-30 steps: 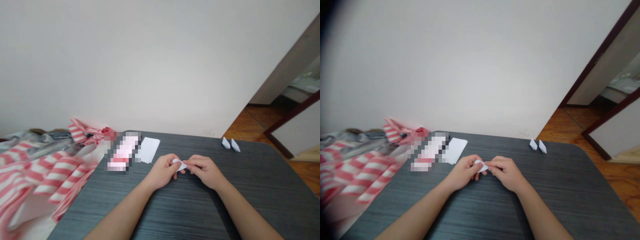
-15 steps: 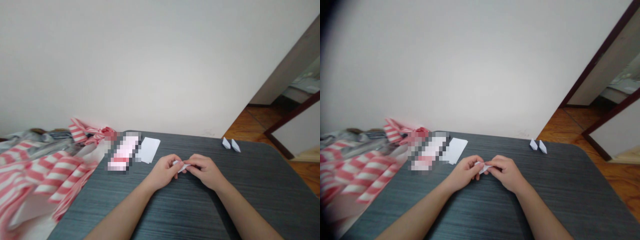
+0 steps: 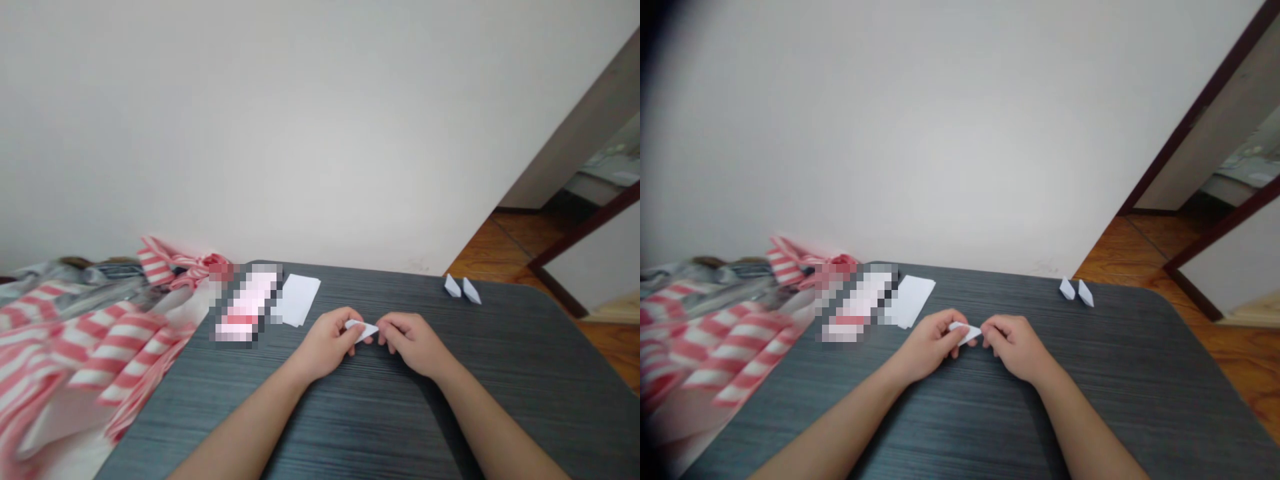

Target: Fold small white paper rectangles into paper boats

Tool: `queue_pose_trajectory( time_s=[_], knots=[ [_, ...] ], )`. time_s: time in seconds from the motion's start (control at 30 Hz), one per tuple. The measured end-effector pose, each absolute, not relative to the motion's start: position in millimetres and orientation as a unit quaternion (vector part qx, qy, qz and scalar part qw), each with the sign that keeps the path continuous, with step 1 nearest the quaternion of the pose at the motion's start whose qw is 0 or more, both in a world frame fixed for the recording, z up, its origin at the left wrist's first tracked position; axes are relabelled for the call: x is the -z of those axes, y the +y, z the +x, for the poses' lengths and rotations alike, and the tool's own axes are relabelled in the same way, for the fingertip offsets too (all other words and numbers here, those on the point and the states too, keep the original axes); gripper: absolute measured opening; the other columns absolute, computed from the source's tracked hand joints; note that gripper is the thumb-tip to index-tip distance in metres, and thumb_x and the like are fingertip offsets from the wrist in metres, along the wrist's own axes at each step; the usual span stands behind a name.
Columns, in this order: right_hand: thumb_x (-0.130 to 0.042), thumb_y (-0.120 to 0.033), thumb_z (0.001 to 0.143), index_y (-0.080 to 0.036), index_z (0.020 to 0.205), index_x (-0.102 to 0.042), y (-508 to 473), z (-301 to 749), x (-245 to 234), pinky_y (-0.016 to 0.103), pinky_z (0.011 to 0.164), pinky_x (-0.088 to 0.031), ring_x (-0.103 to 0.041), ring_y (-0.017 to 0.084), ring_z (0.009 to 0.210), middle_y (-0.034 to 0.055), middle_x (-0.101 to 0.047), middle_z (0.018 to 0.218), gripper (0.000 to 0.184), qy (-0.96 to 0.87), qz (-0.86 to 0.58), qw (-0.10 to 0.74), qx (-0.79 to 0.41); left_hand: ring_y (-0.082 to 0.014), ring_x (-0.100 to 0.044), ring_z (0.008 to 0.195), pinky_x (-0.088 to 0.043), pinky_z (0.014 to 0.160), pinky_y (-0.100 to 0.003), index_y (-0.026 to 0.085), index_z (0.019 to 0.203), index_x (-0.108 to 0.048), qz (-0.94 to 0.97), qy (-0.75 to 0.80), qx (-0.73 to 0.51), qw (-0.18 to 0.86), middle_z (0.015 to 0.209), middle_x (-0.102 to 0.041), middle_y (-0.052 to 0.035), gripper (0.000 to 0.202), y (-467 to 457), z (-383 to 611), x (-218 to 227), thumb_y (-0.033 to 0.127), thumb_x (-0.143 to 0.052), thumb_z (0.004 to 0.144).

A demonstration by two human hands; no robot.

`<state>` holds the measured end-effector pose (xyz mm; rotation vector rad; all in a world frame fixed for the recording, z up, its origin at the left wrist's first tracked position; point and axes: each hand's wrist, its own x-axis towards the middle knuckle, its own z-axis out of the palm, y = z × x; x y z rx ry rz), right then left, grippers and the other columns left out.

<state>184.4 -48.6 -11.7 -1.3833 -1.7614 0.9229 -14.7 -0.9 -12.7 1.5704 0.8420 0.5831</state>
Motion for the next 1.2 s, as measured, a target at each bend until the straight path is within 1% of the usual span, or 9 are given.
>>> queue_pose_trajectory(
  time_s=[0.1, 0.23, 0.5, 0.8, 1.2],
  knots=[
    [-0.049, -0.020, 0.091, -0.017, 0.067, -0.064, -48.5, 184.3, 9.4, 0.020, 0.052, -0.042, -0.055, 0.011, 0.049, -0.0014, -0.062, 0.057, 0.028, -0.682, -0.534, 0.348, -0.360, -0.0099, -0.054, 0.055, -0.040, 0.053, -0.020, 0.016, 0.089, -0.060, 0.684, 0.361, -0.247, 0.583, 0.081, -0.070, -0.0030, 0.019, -1.1, -15.1, 13.7, 0.034, -0.053, 0.089],
    [-0.051, -0.019, 0.090, -0.017, 0.064, -0.062, -48.5, 183.5, 9.0, 0.020, 0.051, -0.041, -0.054, 0.011, 0.049, -0.0021, -0.060, 0.055, 0.028, -0.683, -0.539, 0.344, -0.353, -0.0100, -0.054, 0.056, -0.040, 0.054, -0.020, 0.016, 0.088, -0.061, 0.683, 0.363, -0.246, 0.584, 0.081, -0.070, -0.0028, 0.018, -1.9, -15.0, 13.0, 0.033, -0.054, 0.088],
    [-0.050, -0.018, 0.091, -0.017, 0.066, -0.061, -49.1, 182.7, 10.1, 0.021, 0.051, -0.041, -0.054, 0.010, 0.048, -0.0018, -0.061, 0.058, 0.028, -0.677, -0.544, 0.343, -0.358, -0.0098, -0.054, 0.056, -0.041, 0.055, -0.021, 0.016, 0.088, -0.060, 0.679, 0.357, -0.249, 0.592, 0.085, -0.072, -0.0041, 0.016, -3.4, -14.0, 8.5, 0.031, -0.055, 0.088],
    [-0.049, -0.019, 0.092, -0.017, 0.067, -0.060, -49.4, 182.7, 10.4, 0.021, 0.053, -0.040, -0.053, 0.011, 0.051, -0.0021, -0.060, 0.059, 0.027, -0.681, -0.544, 0.340, -0.354, -0.0094, -0.053, 0.056, -0.042, 0.055, -0.020, 0.017, 0.088, -0.060, 0.679, 0.358, -0.249, 0.591, 0.083, -0.072, -0.0030, 0.014, -3.0, -13.9, 10.3, 0.030, -0.056, 0.087],
    [-0.050, -0.017, 0.090, -0.017, 0.067, -0.061, -49.1, 183.6, 12.7, 0.021, 0.054, -0.039, -0.051, 0.010, 0.051, -0.0029, -0.057, 0.057, 0.026, -0.677, -0.546, 0.340, -0.357, -0.0096, -0.054, 0.057, -0.037, 0.052, -0.019, 0.017, 0.089, -0.061, 0.708, 0.368, -0.241, 0.553, 0.079, -0.070, -0.0017, 0.009, -0.9, -15.4, 17.7, 0.023, -0.057, 0.084]
  ],
)
